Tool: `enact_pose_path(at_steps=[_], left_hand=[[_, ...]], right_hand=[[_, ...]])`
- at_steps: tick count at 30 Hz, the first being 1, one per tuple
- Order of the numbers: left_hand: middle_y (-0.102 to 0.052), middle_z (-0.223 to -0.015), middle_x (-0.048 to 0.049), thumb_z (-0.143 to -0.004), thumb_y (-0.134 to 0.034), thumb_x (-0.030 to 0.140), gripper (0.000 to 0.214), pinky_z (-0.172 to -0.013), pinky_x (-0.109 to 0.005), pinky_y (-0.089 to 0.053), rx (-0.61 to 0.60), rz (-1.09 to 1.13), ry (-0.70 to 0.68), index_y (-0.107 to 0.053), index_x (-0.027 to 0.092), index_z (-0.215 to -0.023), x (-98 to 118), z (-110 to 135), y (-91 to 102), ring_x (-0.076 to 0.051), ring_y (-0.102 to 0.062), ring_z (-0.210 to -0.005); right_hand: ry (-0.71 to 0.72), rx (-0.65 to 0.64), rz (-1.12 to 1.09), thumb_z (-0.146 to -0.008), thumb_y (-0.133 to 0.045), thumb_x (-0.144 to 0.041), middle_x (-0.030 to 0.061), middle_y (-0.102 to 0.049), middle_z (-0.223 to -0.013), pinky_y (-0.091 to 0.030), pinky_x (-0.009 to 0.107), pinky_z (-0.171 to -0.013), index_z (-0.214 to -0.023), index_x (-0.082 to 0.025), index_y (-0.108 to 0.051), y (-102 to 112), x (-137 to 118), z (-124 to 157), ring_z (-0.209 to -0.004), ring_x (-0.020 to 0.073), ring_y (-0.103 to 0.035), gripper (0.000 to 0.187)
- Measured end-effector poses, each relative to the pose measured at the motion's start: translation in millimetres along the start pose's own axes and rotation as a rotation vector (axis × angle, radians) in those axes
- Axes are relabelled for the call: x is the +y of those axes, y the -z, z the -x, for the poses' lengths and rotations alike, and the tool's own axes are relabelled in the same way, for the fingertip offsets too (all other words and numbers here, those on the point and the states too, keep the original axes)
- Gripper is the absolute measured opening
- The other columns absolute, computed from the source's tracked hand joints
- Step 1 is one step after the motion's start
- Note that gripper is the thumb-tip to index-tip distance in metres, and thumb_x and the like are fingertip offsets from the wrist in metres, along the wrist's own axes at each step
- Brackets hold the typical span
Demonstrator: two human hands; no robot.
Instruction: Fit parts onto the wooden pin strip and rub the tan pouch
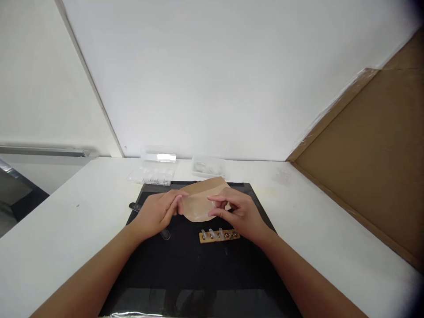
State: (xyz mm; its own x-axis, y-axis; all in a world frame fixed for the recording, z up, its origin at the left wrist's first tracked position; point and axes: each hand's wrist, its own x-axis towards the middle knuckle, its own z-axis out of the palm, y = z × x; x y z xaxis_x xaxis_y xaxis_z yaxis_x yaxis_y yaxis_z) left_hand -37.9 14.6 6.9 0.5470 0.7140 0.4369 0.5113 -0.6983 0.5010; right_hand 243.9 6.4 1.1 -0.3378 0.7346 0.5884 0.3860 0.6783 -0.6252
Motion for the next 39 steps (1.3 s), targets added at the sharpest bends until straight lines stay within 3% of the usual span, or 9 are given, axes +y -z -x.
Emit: enact_pose_path(at_steps=[3,6,10,16,25,39], left_hand=[[-0.075,-0.101,-0.0026,-0.112,-0.032,0.033,0.036,-0.076,-0.028,-0.054,0.014,0.271,0.133,-0.051,0.024,-0.142,20,0,-15.2,-0.015,-0.070,-0.083],[-0.074,-0.115,-0.0047,-0.107,-0.049,0.044,0.055,-0.069,-0.026,-0.054,0.081,0.484,0.351,-0.030,0.030,-0.157,38,2,-22.6,-0.017,-0.070,-0.092],[-0.076,-0.106,-0.0064,-0.096,-0.067,0.051,0.057,-0.058,-0.024,-0.049,0.077,0.679,0.478,-0.050,0.025,-0.144,47,1,-21.1,-0.015,-0.066,-0.076],[-0.079,-0.094,-0.0076,-0.086,-0.079,0.049,0.042,-0.052,-0.021,-0.044,0.040,0.815,0.530,-0.072,0.020,-0.116,42,-5,-17.9,-0.015,-0.067,-0.071],[-0.081,-0.091,-0.0073,-0.081,-0.086,0.043,0.037,-0.050,-0.018,-0.038,0.001,0.938,0.610,-0.071,0.018,-0.103,43,-5,-20.8,-0.013,-0.068,-0.072],[-0.074,-0.081,-0.0050,-0.074,-0.089,0.046,0.040,-0.048,-0.018,-0.037,0.004,0.959,0.610,-0.073,0.016,-0.096,40,-5,-24.8,-0.013,-0.061,-0.068]], right_hand=[[0.111,0.029,0.033,-0.089,-0.081,-0.036,0.0001,-0.069,-0.081,-0.054,0.026,-0.068,-0.115,-0.028,-0.078,-10,-8,2,-0.070,0.0128,-0.063,0.028],[0.215,0.085,0.177,-0.089,-0.081,-0.036,0.0018,-0.068,-0.085,-0.052,0.025,-0.066,-0.116,-0.028,-0.078,-17,-16,5,-0.071,0.0119,-0.062,0.029],[0.272,0.128,0.301,-0.089,-0.081,-0.037,0.0014,-0.066,-0.082,-0.050,0.025,-0.065,-0.116,-0.029,-0.078,-20,-22,7,-0.069,0.0116,-0.060,0.029],[0.210,0.116,0.289,-0.088,-0.081,-0.044,0.0015,-0.067,-0.081,-0.049,0.026,-0.063,-0.116,-0.031,-0.079,-20,-21,7,-0.068,0.0123,-0.060,0.031],[0.277,0.102,0.261,-0.080,-0.086,-0.048,0.0022,-0.068,-0.085,-0.049,0.026,-0.064,-0.109,-0.026,-0.078,-16,-21,7,-0.071,0.0127,-0.062,0.037],[0.242,-0.036,0.188,-0.088,-0.081,-0.039,0.0040,-0.069,-0.086,-0.053,0.027,-0.064,-0.110,-0.024,-0.077,-7,-24,5,-0.072,0.0145,-0.064,0.027]])
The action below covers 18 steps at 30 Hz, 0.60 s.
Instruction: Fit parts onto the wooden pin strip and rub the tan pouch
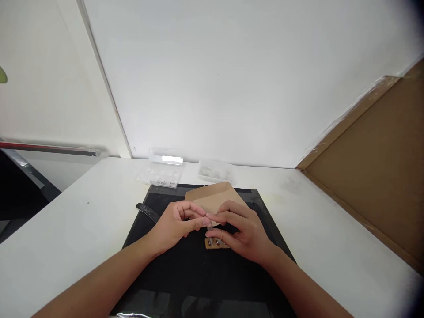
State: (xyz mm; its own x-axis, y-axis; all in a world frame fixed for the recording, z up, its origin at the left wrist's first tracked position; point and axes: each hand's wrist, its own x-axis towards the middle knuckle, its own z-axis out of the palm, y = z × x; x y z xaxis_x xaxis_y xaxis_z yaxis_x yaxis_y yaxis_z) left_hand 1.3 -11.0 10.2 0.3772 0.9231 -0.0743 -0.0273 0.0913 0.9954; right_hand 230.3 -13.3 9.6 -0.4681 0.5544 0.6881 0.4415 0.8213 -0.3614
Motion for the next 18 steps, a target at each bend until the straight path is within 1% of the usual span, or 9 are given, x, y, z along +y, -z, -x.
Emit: enact_pose_path(at_steps=[4,8,11,15,18], left_hand=[[-0.070,-0.075,-0.0022,-0.075,-0.089,0.046,0.038,-0.048,-0.018,-0.038,-0.011,-0.007,-0.016,-0.074,0.017,-0.094,-1.4,-0.7,0.1,-0.011,-0.058,-0.065],[-0.069,-0.075,-0.0013,-0.075,-0.089,0.047,0.039,-0.048,-0.018,-0.036,-0.025,-0.007,-0.015,-0.073,0.016,-0.092,-0.8,-0.3,-0.6,-0.009,-0.054,-0.062],[-0.069,-0.075,-0.0007,-0.076,-0.089,0.045,0.038,-0.049,-0.018,-0.034,-0.057,0.032,0.000,-0.070,0.016,-0.092,-1.1,1.0,-0.8,-0.008,-0.051,-0.060],[-0.069,-0.077,-0.0007,-0.078,-0.088,0.044,0.039,-0.049,-0.017,-0.034,-0.123,0.119,0.019,-0.067,0.017,-0.095,-2.6,2.3,-0.8,-0.007,-0.051,-0.058],[-0.071,-0.079,-0.0022,-0.078,-0.088,0.044,0.039,-0.048,-0.017,-0.035,-0.131,0.113,0.010,-0.066,0.017,-0.095,-2.9,1.9,-1.2,-0.008,-0.054,-0.060]], right_hand=[[-0.022,-0.004,-0.041,-0.088,-0.080,-0.038,0.0034,-0.066,-0.084,-0.052,0.027,-0.063,-0.107,-0.024,-0.077,-1.1,-0.8,1.0,-0.070,0.0146,-0.062,0.024],[-0.043,-0.025,-0.077,-0.088,-0.081,-0.035,0.0031,-0.065,-0.084,-0.053,0.027,-0.063,-0.106,-0.024,-0.077,-1.2,-3.0,0.8,-0.070,0.0145,-0.062,0.021],[-0.047,-0.026,-0.117,-0.090,-0.079,-0.033,0.0032,-0.064,-0.083,-0.053,0.027,-0.062,-0.105,-0.023,-0.076,-1.1,-5.9,0.0,-0.070,0.0145,-0.061,0.019],[-0.043,-0.006,-0.144,-0.090,-0.078,-0.032,0.0030,-0.063,-0.081,-0.053,0.027,-0.061,-0.104,-0.023,-0.074,-1.2,-9.2,0.1,-0.070,0.0152,-0.061,0.017],[-0.043,0.000,-0.153,-0.090,-0.078,-0.032,0.0031,-0.063,-0.081,-0.053,0.027,-0.060,-0.102,-0.023,-0.074,-1.4,-10.0,1.2,-0.070,0.0151,-0.061,0.016]])
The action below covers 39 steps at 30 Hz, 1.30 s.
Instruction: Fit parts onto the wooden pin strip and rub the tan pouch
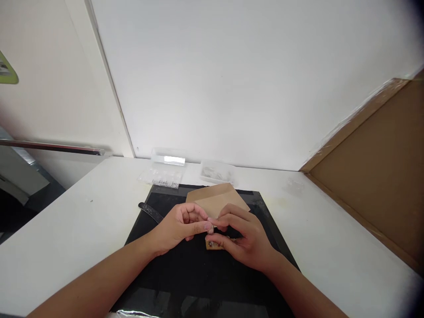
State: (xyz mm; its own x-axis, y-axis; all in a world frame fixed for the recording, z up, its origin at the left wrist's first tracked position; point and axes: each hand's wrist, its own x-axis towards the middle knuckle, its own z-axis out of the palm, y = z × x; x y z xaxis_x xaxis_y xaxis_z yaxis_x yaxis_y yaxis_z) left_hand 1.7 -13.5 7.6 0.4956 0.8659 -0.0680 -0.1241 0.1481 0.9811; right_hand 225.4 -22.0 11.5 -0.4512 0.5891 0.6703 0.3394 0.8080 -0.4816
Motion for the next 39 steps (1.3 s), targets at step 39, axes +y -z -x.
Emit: enact_pose_path(at_steps=[39], left_hand=[[-0.075,-0.076,0.0002,-0.089,-0.078,0.012,0.010,-0.062,-0.026,-0.052,0.181,-1.197,-0.905,-0.071,0.016,-0.095,5,1,12.4,-0.011,-0.063,-0.065]], right_hand=[[-0.166,-0.294,0.052,-0.088,-0.081,-0.031,0.0035,-0.063,-0.093,-0.051,0.028,-0.067,-0.112,-0.025,-0.074,56,33,48,-0.078,0.0149,-0.061,0.025]])
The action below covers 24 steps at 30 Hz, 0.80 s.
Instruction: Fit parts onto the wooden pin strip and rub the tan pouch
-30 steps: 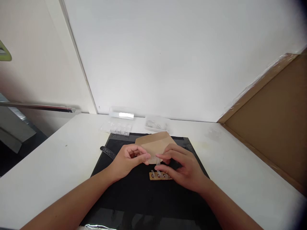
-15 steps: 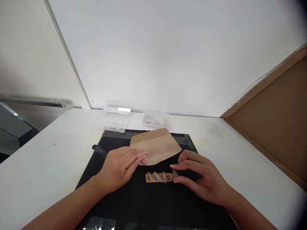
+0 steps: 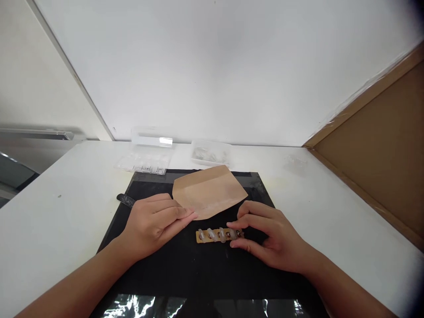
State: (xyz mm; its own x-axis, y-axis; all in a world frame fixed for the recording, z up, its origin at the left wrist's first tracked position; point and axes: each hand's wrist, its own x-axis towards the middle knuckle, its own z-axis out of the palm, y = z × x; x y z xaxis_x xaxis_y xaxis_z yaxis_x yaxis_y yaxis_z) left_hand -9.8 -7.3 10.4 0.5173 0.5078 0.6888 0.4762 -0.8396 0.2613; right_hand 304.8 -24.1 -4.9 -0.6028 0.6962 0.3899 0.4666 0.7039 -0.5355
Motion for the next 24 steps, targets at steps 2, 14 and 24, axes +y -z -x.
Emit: enact_pose_path(at_steps=[2,14,24], left_hand=[[-0.074,-0.073,0.0008,-0.088,-0.079,0.013,0.011,-0.059,-0.026,-0.050,0.011,-0.019,0.004,-0.070,0.017,-0.092,0.0,0.1,0.0,-0.011,-0.061,-0.062],[-0.073,-0.070,0.0026,-0.085,-0.083,0.016,0.014,-0.057,-0.025,-0.049,0.057,-0.086,-0.008,-0.069,0.018,-0.087,0.3,0.3,1.0,-0.011,-0.063,-0.060],[-0.071,-0.068,0.0020,-0.090,-0.079,0.021,0.012,-0.055,-0.024,-0.049,0.091,-0.156,0.040,-0.070,0.018,-0.082,0.3,0.6,-0.2,-0.010,-0.064,-0.058]], right_hand=[[-0.008,-0.006,0.000,-0.088,-0.080,-0.032,0.0036,-0.063,-0.092,-0.050,0.029,-0.066,-0.111,-0.025,-0.074,-1.1,0.0,-0.1,-0.078,0.0151,-0.061,0.024],[-0.041,-0.069,0.024,-0.091,-0.077,-0.035,0.0039,-0.063,-0.092,-0.049,0.030,-0.069,-0.107,-0.023,-0.074,-4.1,3.3,1.0,-0.080,0.0162,-0.060,0.019],[-0.025,-0.080,0.044,-0.094,-0.075,-0.037,0.0045,-0.064,-0.092,-0.047,0.032,-0.071,-0.109,-0.025,-0.075,-4.3,5.0,0.7,-0.080,0.0174,-0.060,0.020]])
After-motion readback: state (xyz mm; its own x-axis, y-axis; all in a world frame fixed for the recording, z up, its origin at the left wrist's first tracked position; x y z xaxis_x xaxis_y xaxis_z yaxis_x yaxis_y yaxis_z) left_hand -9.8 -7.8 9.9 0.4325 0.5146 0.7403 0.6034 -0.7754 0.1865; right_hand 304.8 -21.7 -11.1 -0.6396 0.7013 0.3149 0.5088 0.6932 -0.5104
